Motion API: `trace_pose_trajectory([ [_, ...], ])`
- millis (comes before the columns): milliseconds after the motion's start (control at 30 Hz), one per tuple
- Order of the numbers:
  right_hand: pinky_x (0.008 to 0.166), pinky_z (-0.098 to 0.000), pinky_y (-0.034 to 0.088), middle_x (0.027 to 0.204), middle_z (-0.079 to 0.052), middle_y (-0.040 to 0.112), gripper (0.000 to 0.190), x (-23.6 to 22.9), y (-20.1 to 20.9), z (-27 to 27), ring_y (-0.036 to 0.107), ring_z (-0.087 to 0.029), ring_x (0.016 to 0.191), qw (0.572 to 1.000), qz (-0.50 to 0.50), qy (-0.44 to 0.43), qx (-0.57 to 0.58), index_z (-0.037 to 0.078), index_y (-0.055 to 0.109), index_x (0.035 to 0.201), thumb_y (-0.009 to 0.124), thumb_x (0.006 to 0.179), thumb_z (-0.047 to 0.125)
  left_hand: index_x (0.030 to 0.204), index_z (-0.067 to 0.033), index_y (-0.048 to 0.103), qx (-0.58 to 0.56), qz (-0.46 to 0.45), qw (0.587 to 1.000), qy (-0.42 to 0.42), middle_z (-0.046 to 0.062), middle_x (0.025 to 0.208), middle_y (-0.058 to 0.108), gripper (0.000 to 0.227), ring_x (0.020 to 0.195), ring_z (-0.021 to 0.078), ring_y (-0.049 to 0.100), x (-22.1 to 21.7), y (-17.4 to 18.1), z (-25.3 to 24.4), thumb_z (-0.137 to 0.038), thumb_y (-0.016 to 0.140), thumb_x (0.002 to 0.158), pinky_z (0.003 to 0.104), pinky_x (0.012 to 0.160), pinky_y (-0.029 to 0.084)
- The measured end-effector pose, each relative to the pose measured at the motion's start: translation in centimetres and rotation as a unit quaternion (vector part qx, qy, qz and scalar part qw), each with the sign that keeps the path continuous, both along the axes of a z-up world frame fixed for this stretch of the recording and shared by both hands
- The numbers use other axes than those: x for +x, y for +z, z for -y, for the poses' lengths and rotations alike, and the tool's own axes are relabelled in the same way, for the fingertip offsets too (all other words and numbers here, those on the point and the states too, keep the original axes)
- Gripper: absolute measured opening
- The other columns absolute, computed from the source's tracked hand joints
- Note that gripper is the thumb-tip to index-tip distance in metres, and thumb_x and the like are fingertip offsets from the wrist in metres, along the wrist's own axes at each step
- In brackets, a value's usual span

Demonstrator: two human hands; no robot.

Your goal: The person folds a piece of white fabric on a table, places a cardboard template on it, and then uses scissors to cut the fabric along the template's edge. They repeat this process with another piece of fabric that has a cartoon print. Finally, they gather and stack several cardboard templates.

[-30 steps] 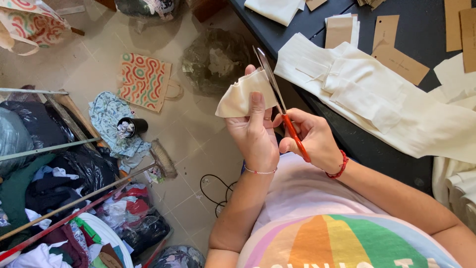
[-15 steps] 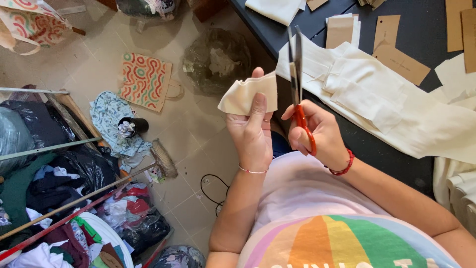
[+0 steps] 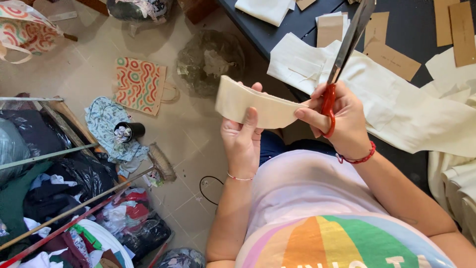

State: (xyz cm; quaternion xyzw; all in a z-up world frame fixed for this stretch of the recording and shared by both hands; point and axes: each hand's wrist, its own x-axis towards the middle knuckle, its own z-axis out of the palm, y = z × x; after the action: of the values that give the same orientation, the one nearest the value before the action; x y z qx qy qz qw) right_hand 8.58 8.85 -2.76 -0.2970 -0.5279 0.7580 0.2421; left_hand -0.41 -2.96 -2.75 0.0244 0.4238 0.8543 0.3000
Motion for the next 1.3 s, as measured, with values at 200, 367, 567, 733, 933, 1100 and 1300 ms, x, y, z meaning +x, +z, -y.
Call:
trace_pose_trajectory([
  [200, 0.03, -0.0155, 0.035, 0.072, -0.018, 0.06, 0.031, 1.7, -1.3, -0.8, 0.045, -0.006, 0.033, 0.999, 0.045, 0.003, -0.009, 0.0, 0.044, 0.088, 0.067, 0.067, -0.005, 0.116, -0.0041, 0.047, -0.057, 0.025, 0.998, 0.026, 0.016, 0.104, 0.059, 0.031, 0.089, 0.0244, 0.06, -1.1, -1.0, 0.9, -0.013, 0.052, 0.087, 0.033, 0.074, 0.054],
  [367, 0.032, -0.0176, 0.032, 0.069, -0.011, 0.06, 0.028, 1.9, -0.2, -1.5, 0.037, -0.01, 0.035, 0.989, 0.141, 0.029, -0.025, 0.008, 0.043, 0.084, 0.066, 0.068, 0.002, 0.118, -0.0027, 0.047, -0.104, 0.116, 0.988, 0.024, 0.014, 0.105, 0.058, 0.041, 0.091, 0.0221, 0.059, -1.6, 0.5, 1.2, -0.021, 0.051, 0.082, 0.034, 0.075, 0.051],
  [567, 0.031, -0.0167, 0.032, 0.064, -0.006, 0.056, 0.028, 2.3, -0.2, -2.1, 0.037, -0.009, 0.036, 0.985, 0.17, 0.021, -0.019, 0.009, 0.045, 0.084, 0.068, 0.068, 0.007, 0.118, -0.0032, 0.049, -0.136, 0.113, 0.984, -0.021, 0.014, 0.109, 0.057, 0.041, 0.094, 0.0196, 0.059, -2.0, 1.5, 1.3, -0.026, 0.045, 0.084, 0.029, 0.074, 0.05],
  [733, 0.03, -0.0175, 0.033, 0.069, -0.013, 0.059, 0.028, 4.8, -0.6, -3.1, 0.042, -0.011, 0.04, 0.984, 0.179, 0.014, -0.023, 0.006, 0.046, 0.086, 0.067, 0.067, 0.005, 0.117, -0.0033, 0.047, -0.17, 0.108, 0.971, -0.127, 0.017, 0.116, 0.054, 0.047, 0.1, 0.0246, 0.057, -1.9, 0.8, 0.1, -0.033, 0.044, 0.081, 0.029, 0.076, 0.05],
  [933, 0.029, -0.0174, 0.029, 0.059, -0.011, 0.056, 0.023, 12.4, 0.1, -4.8, 0.037, -0.01, 0.033, 0.971, 0.232, 0.032, -0.056, 0.001, 0.05, 0.086, 0.065, 0.068, 0.0, 0.106, -0.0128, 0.052, -0.289, -0.002, 0.912, -0.291, 0.003, 0.114, 0.058, 0.027, 0.105, 0.0151, 0.056, -0.5, -2.7, -2.2, -0.02, 0.051, 0.08, 0.03, 0.089, 0.042],
  [1100, 0.034, -0.017, 0.025, 0.063, -0.008, 0.053, 0.023, 18.1, 0.6, -5.2, 0.033, -0.009, 0.037, 0.933, 0.337, -0.123, -0.01, 0.004, 0.048, 0.089, 0.063, 0.071, 0.003, 0.084, -0.0113, 0.063, -0.342, -0.198, 0.803, -0.447, -0.004, 0.081, 0.064, 0.011, 0.071, 0.0024, 0.054, 0.2, -5.9, -4.8, -0.018, 0.057, 0.078, 0.017, 0.066, 0.044],
  [1300, 0.035, -0.018, 0.023, 0.069, -0.005, 0.047, 0.024, 21.2, 1.0, -5.4, 0.032, -0.01, 0.039, 0.893, 0.386, -0.229, 0.022, 0.005, 0.045, 0.095, 0.062, 0.079, 0.009, 0.089, -0.0178, 0.059, -0.453, -0.327, 0.709, -0.43, -0.007, 0.091, 0.062, 0.018, 0.066, 0.0086, 0.058, 1.2, -7.7, -10.6, -0.027, 0.054, 0.075, 0.027, 0.066, 0.044],
])
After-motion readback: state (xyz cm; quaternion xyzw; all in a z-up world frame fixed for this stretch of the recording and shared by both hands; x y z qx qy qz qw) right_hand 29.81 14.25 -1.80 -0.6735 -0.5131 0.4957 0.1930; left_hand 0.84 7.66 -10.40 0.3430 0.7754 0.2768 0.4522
